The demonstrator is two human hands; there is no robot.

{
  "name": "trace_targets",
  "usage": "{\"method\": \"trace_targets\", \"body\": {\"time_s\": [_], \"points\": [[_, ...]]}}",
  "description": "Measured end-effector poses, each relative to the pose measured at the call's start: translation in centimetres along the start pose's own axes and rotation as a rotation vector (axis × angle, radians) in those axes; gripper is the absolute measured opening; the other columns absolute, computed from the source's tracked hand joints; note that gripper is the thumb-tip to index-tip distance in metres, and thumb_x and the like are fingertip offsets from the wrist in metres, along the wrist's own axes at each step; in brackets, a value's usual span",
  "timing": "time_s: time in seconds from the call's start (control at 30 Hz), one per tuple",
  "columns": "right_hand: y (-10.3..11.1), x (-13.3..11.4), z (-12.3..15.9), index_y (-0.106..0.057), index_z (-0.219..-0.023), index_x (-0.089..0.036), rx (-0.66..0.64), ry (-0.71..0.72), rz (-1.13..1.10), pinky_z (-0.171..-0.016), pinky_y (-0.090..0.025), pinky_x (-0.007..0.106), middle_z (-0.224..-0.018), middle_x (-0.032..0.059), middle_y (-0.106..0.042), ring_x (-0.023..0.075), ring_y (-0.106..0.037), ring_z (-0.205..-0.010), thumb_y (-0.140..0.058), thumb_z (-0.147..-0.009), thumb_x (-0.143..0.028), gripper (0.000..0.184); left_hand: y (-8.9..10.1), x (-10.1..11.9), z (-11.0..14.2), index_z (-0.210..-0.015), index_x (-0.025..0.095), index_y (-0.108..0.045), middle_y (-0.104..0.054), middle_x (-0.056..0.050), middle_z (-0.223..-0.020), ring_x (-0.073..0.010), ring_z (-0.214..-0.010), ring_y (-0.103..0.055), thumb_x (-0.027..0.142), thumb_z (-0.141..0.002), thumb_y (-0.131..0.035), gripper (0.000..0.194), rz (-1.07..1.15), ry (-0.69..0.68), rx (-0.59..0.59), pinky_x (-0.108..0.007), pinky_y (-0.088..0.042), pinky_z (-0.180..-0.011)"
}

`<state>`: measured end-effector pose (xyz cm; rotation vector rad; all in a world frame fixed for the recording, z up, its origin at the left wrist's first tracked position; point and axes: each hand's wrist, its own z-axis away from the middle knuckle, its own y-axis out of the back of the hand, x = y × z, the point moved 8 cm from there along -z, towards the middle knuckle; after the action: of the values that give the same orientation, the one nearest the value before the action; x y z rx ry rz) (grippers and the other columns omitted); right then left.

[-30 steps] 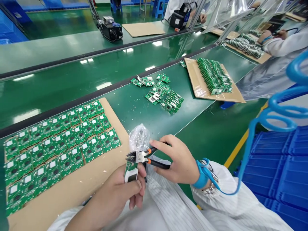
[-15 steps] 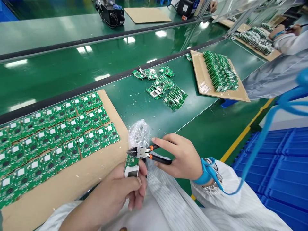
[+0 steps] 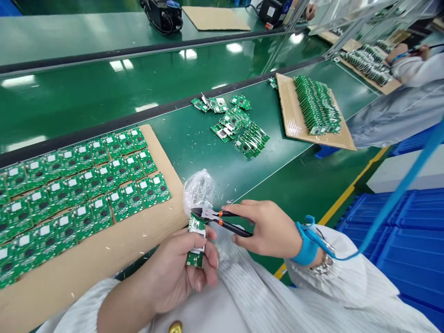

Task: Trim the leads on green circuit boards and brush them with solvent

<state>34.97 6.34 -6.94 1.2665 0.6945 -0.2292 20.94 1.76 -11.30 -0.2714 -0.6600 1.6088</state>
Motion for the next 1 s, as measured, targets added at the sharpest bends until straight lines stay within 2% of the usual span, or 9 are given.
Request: {"method": "trace_targets", "body": {"time_s": [0.13,0.23,0.3,0.4,0.6,0.73,0.83,0.93,1.0], "points": [[1.3,0.7,0.0,-0.063,-0.113,-0.022,0.003,-0.008,-0.145,-0.066,-0.049,0.026,-0.091,0.0036,-0.068,0.0167,-0.063,-0.075,-0.064,-0.072,-0.038,0.044,0.0,0.0,0.2,-0.087,0.015,-0.054,-0.057,0.003,-0.053,-0.0083,-0.036,-0.05,0.029,-0.069,-0.056,0.023,-0.114,-0.011,-0.029,-0.016,-0.027,-0.033],[2.5,2.6,-0.8,-0.057,-0.122,-0.021,0.142,-0.156,0.039,-0.065,-0.05,0.032,-0.093,0.0073,-0.066,0.0211,-0.063,-0.077,-0.06,-0.074,-0.045,0.053,0.7,1.1,0.9,-0.09,0.018,-0.053,-0.052,0.005,-0.054,-0.0071,-0.035,-0.042,0.05,-0.079,-0.05,0.034,-0.306,-0.16,0.01,-0.019,-0.026,-0.036],[2.6,4.0,-1.8,-0.056,-0.124,-0.02,0.197,-0.28,0.285,-0.065,-0.048,0.036,-0.091,0.0098,-0.063,0.0261,-0.062,-0.079,-0.062,-0.071,-0.046,0.059,1.3,2.4,1.8,-0.086,0.02,-0.051,-0.049,0.005,-0.055,-0.0091,-0.041,-0.041,0.058,-0.083,-0.041,0.039,-0.49,-0.321,0.103,-0.022,-0.03,-0.042],[2.0,5.4,-3.8,-0.056,-0.125,-0.017,0.216,-0.359,0.497,-0.067,-0.047,0.04,-0.091,0.0137,-0.061,0.0318,-0.06,-0.084,-0.063,-0.071,-0.047,0.062,2.4,4.3,3.8,-0.076,0.024,-0.048,-0.046,0.004,-0.055,-0.0139,-0.052,-0.042,0.053,-0.087,-0.039,0.032,-0.824,-0.516,0.347,-0.026,-0.032,-0.051],[0.0,6.6,-6.5,-0.053,-0.128,-0.017,0.167,-0.348,0.525,-0.077,-0.046,0.046,-0.105,0.0177,-0.061,0.0358,-0.058,-0.095,-0.063,-0.072,-0.046,0.064,4.0,6.2,6.4,-0.088,0.025,-0.053,-0.053,0.003,-0.066,-0.0174,-0.059,-0.046,0.045,-0.085,-0.047,0.022,-1.193,-0.615,0.635,-0.028,-0.031,-0.055],[0.3,6.1,-6.7,-0.051,-0.131,-0.014,0.152,-0.278,0.402,-0.09,-0.045,0.053,-0.12,0.0187,-0.057,0.0383,-0.054,-0.11,-0.067,-0.071,-0.049,0.071,5.3,6.1,6.8,-0.094,0.024,-0.057,-0.06,0.0,-0.084,-0.0193,-0.078,-0.054,0.046,-0.085,-0.048,0.025,-1.072,-0.663,0.572,-0.027,-0.036,-0.063],[2.2,3.9,-6.3,-0.053,-0.128,-0.015,0.135,-0.112,0.107,-0.098,-0.044,0.048,-0.126,0.0132,-0.058,0.0305,-0.054,-0.116,-0.063,-0.076,-0.049,0.063,6.0,5.8,7.0,-0.094,0.023,-0.062,-0.06,0.0,-0.08,-0.0193,-0.08,-0.055,0.047,-0.082,-0.054,0.027,-0.922,-0.706,0.498,-0.027,-0.04,-0.067],[4.9,0.2,-5.9,-0.058,-0.122,-0.017,0.015,0.024,-0.257,-0.091,-0.05,0.039,-0.118,0.0079,-0.065,0.0214,-0.061,-0.107,-0.055,-0.079,-0.058,0.06,7.1,5.8,8.1,-0.099,0.023,-0.066,-0.064,-0.001,-0.081,-0.0208,-0.082,-0.057,0.045,-0.075,-0.064,0.033,-0.902,-0.755,0.609,-0.029,-0.043,-0.073],[7.0,-2.3,-5.9,-0.062,-0.116,-0.015,-0.022,0.064,-0.363,-0.082,-0.05,0.033,-0.105,0.0051,-0.07,0.0172,-0.064,-0.098,-0.054,-0.071,-0.064,0.067,8.0,5.7,8.9,-0.102,0.023,-0.067,-0.068,-0.002,-0.085,-0.0229,-0.085,-0.059,0.045,-0.07,-0.069,0.039,-0.889,-0.771,0.694,-0.03,-0.045,-0.076]]}}
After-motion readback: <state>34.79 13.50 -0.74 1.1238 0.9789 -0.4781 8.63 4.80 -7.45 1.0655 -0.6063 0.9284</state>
